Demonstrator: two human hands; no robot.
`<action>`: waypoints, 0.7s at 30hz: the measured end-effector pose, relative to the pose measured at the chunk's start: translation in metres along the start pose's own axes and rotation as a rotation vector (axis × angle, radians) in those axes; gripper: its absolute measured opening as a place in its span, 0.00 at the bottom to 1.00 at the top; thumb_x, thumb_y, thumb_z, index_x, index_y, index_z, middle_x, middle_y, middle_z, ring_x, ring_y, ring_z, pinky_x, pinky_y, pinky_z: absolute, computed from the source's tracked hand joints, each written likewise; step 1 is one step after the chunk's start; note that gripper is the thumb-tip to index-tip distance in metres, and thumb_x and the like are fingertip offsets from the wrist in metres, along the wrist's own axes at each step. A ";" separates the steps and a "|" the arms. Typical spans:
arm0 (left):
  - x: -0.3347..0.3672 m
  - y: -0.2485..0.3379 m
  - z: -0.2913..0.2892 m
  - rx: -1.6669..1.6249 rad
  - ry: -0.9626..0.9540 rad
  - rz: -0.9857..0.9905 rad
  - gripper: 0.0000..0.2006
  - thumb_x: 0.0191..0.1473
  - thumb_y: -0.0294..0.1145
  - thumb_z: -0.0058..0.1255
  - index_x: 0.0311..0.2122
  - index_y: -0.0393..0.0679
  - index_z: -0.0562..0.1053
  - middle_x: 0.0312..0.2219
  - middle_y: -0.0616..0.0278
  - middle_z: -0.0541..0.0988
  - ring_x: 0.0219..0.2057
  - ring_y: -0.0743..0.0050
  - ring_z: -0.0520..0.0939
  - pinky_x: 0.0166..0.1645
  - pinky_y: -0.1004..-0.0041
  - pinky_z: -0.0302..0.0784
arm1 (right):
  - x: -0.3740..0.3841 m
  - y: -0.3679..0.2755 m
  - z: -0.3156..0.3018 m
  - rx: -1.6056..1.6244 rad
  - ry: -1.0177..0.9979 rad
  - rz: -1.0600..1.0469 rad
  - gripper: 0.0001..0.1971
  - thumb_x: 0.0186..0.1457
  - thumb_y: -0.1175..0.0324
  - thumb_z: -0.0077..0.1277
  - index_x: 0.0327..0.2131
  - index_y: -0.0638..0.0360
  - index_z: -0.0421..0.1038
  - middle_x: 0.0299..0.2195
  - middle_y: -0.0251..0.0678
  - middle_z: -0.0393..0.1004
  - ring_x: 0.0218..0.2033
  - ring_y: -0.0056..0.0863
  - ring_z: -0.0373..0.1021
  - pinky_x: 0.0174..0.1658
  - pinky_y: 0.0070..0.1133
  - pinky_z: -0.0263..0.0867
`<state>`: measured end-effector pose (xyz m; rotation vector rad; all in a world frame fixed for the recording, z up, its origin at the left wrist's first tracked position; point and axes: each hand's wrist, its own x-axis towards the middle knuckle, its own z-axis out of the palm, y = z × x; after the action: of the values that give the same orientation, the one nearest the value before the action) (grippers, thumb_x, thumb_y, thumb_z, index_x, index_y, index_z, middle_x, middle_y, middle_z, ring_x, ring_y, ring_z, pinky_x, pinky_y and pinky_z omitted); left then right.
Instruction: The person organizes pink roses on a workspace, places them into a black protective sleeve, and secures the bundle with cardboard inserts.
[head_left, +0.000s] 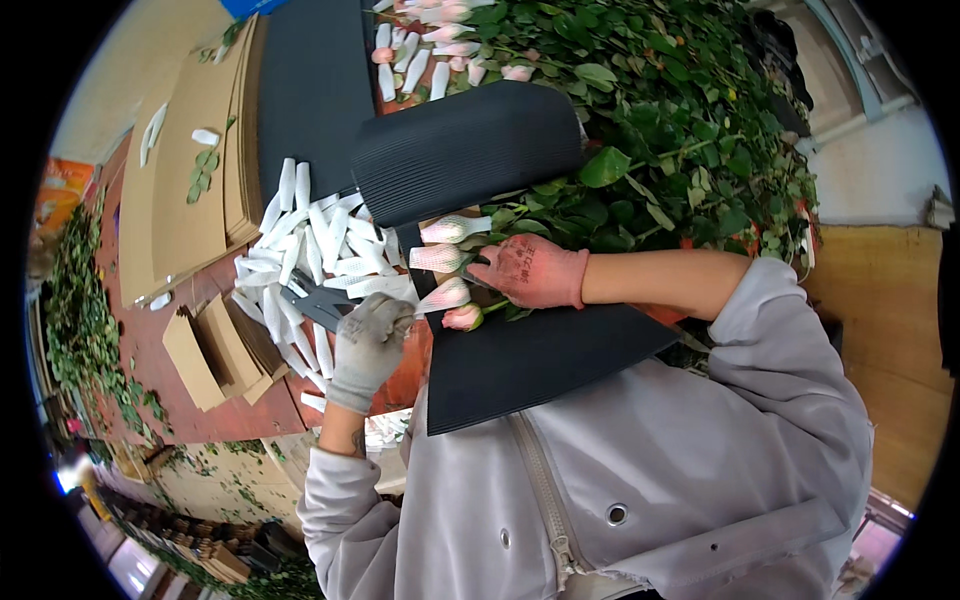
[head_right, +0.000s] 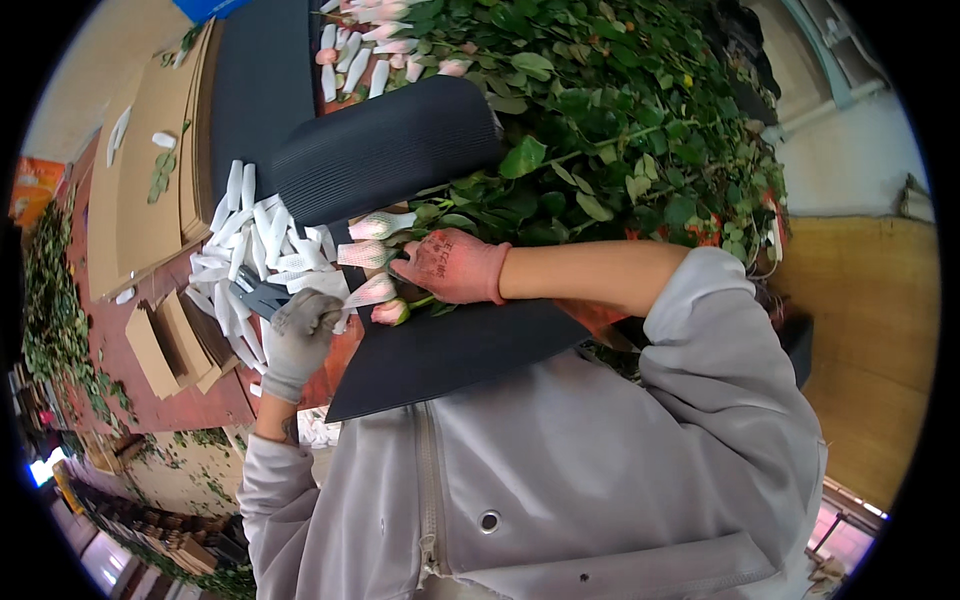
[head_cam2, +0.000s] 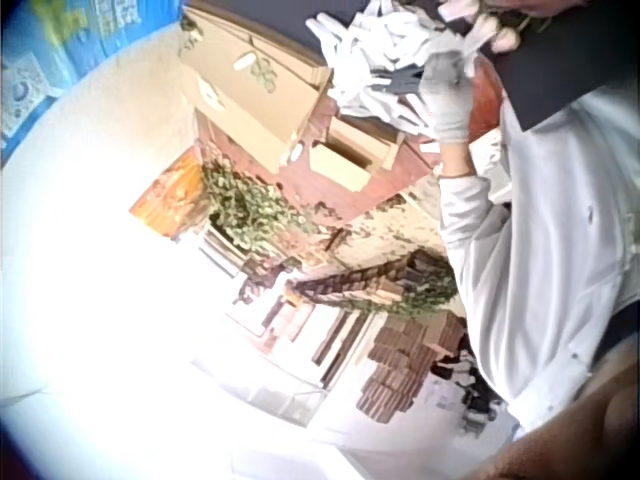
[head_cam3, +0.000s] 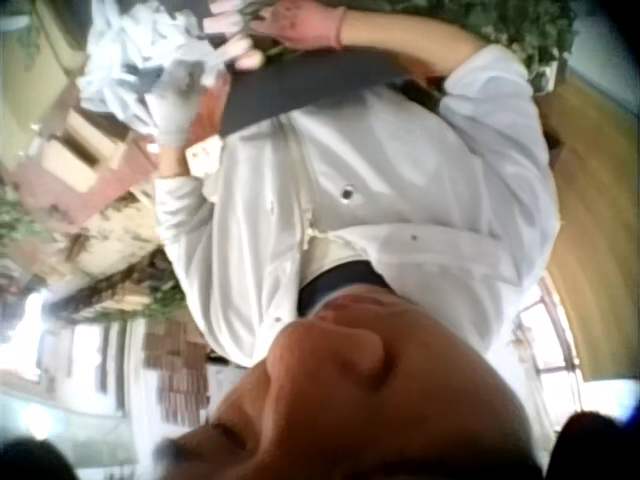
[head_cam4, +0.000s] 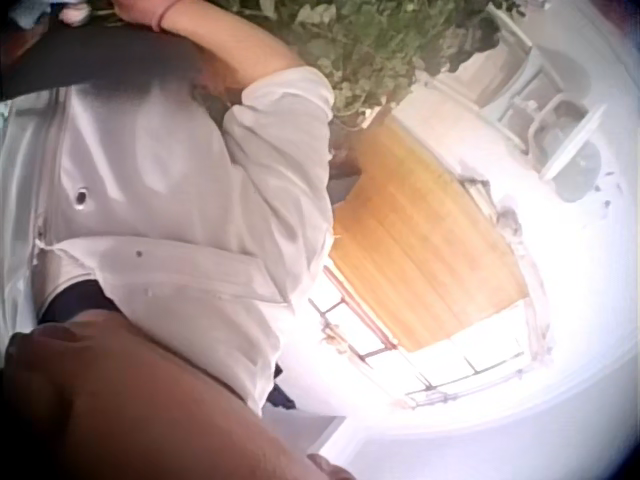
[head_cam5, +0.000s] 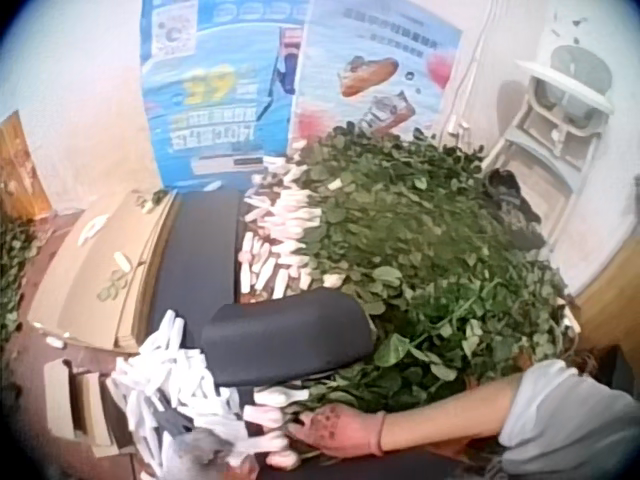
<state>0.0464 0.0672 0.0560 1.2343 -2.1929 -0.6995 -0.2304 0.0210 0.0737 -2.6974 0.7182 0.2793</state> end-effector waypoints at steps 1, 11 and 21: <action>-0.005 -0.007 -0.004 0.023 0.033 0.012 0.06 0.43 0.22 0.53 0.30 0.43 0.74 0.25 0.59 0.74 0.25 0.58 0.77 0.29 0.66 0.73 | -0.002 -0.001 0.001 -0.005 -0.014 0.017 0.20 0.49 0.71 0.44 0.47 0.66 0.64 0.31 0.43 0.70 0.31 0.36 0.72 0.31 0.29 0.67; 0.026 0.052 -0.027 -0.079 -0.139 0.062 0.15 0.48 0.27 0.48 0.44 0.46 0.75 0.41 0.60 0.78 0.35 0.61 0.81 0.38 0.68 0.76 | -0.004 0.002 -0.004 -0.091 0.048 -0.001 0.16 0.52 0.68 0.41 0.45 0.58 0.69 0.30 0.40 0.69 0.29 0.33 0.72 0.27 0.29 0.65; 0.021 0.039 0.003 0.027 -0.362 0.027 0.16 0.52 0.34 0.47 0.47 0.50 0.73 0.48 0.62 0.74 0.38 0.63 0.80 0.39 0.66 0.75 | 0.004 -0.005 -0.017 -0.178 0.065 0.230 0.22 0.48 0.54 0.48 0.45 0.54 0.65 0.40 0.35 0.67 0.34 0.30 0.70 0.33 0.27 0.61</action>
<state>0.0117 0.0670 0.0835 1.1602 -2.5102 -0.9470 -0.2226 0.0165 0.0895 -2.8006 1.0737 0.3265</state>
